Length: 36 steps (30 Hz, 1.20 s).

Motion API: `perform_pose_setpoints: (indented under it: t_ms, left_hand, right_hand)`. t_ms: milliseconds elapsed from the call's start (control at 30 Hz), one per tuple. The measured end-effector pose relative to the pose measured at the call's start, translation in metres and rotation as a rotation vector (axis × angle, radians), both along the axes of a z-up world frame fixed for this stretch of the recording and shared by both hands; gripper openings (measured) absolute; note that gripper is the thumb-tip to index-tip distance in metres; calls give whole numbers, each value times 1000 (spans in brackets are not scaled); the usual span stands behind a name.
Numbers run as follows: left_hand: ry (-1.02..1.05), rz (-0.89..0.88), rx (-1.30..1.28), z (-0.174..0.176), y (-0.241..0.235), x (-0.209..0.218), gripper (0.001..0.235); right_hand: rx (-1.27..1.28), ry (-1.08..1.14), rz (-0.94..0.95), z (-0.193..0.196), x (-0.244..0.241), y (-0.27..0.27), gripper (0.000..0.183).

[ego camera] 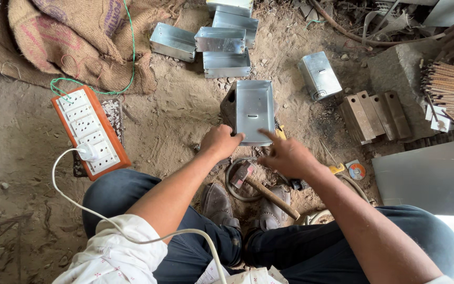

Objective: The person assembles rectangular metal boxes by placing them on a metal anvil and using a hammer to flatten edges and secure seams. The person repeatedly picks up boxes, hammers them, and places them aside.

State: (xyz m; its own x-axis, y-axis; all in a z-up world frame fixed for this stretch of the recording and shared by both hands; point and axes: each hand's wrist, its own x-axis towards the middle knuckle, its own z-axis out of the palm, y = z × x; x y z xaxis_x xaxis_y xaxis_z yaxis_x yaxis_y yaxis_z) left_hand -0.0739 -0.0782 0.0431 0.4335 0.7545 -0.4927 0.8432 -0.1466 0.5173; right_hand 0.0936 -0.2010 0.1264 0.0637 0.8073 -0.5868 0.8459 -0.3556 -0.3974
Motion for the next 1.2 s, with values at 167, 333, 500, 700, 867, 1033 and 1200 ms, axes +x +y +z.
perform_pose_setpoints:
  t_ms: [167,333,500,700,867,1033,1200]
  left_hand:
    - [-147,40,-22,-27,7,1,28]
    - [-758,270,-415,-14,10,2,21]
    - [-1048,64,-606,25,-2,11,25]
    - [-368,-337,-166,66,-4,7,34]
    - [80,-62,167,85,32,-22,35]
    - [-30,101,247,92,37,-30,28]
    - [-258,32,282,85,46,-28,72]
  right_hand:
    - [303,-15,-349,2,33,7,53]
    - [338,582,-770,-35,52,11,67]
    - [410,1370,-476,-32,60,2,105]
    - [465,1270,-391,-8,47,-7,133]
    - [433,182,-351,-10,35,1,141]
    - [232,-265,-210,-12,32,2,153]
    - [728,-145,-177,-3,36,3,156]
